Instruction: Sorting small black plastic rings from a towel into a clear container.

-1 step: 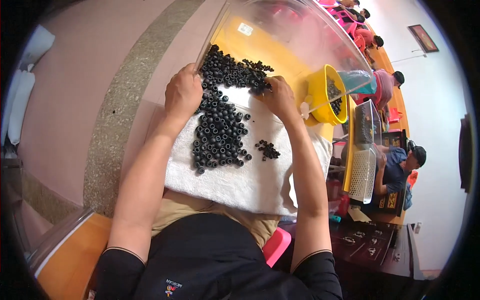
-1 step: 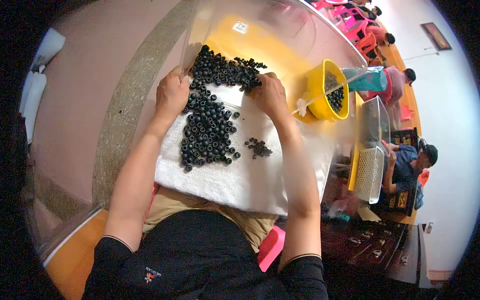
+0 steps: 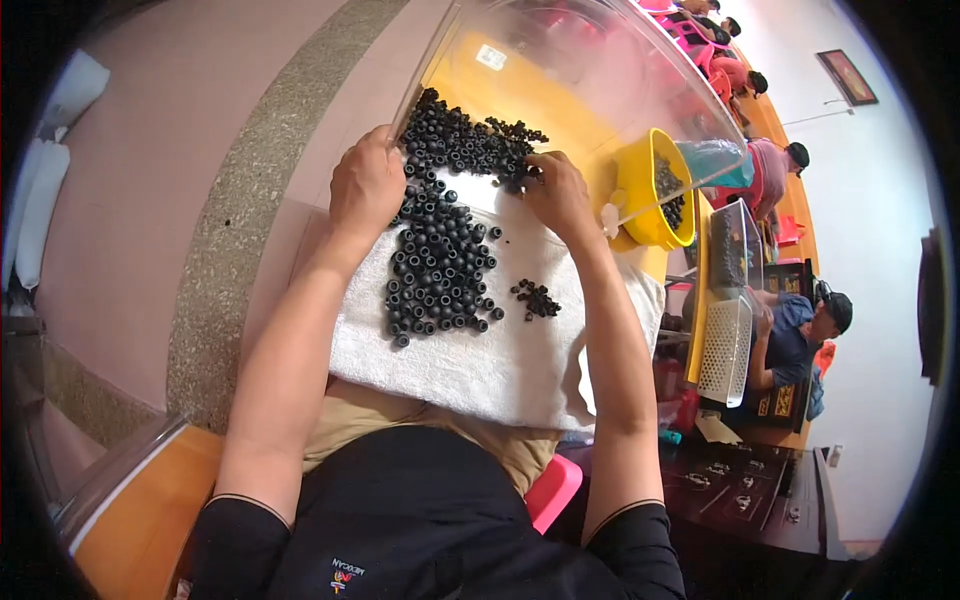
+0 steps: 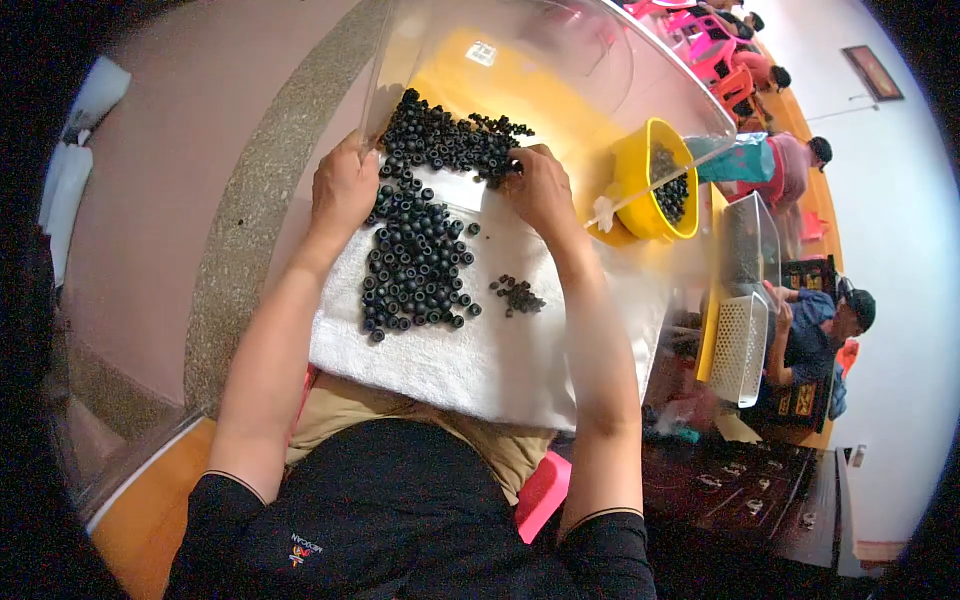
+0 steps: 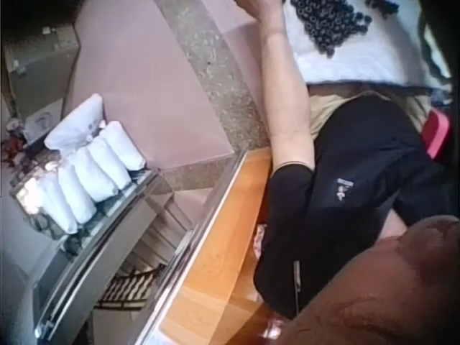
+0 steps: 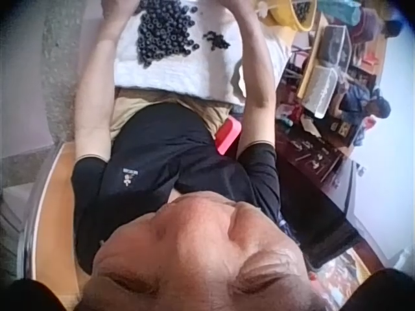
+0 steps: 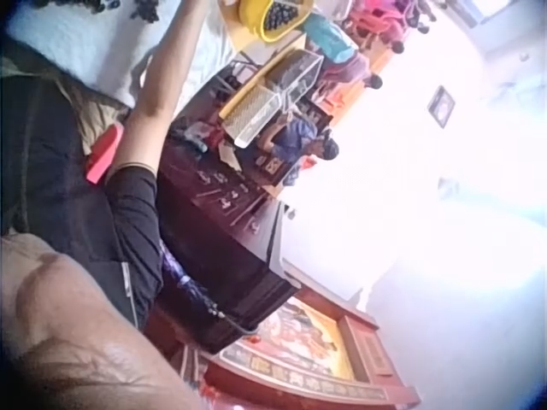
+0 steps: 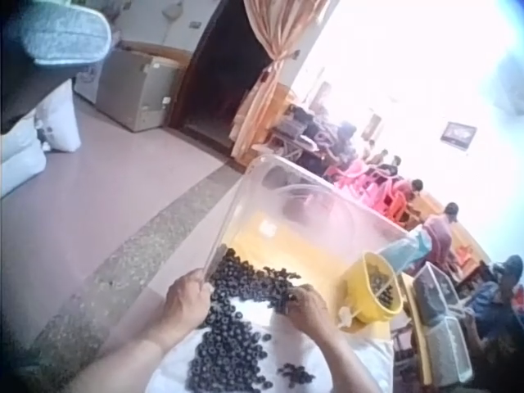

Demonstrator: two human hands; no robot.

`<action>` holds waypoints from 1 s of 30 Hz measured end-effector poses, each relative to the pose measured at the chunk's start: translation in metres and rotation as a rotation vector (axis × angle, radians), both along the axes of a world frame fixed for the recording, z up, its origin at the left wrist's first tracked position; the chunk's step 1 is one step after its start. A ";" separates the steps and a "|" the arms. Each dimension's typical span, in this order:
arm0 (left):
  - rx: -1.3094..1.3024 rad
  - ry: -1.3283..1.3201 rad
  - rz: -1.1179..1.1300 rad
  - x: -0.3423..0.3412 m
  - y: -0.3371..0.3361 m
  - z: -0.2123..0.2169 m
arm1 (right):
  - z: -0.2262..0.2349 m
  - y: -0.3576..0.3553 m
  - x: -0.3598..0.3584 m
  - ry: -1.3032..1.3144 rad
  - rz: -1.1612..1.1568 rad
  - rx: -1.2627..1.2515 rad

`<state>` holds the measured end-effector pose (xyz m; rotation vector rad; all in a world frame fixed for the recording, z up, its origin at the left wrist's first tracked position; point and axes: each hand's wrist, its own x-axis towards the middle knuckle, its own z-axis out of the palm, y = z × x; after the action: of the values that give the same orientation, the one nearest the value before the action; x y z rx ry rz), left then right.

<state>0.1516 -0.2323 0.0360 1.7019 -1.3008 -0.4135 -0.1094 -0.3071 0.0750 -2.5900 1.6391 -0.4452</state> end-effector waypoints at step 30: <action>-0.016 0.056 -0.019 0.002 -0.002 -0.005 | 0.008 0.028 -0.022 -0.052 0.129 0.097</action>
<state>0.1533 -0.2346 0.0314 1.6546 -1.2771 -0.4579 -0.1315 -0.2796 0.0831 -2.5705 1.4303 -0.4109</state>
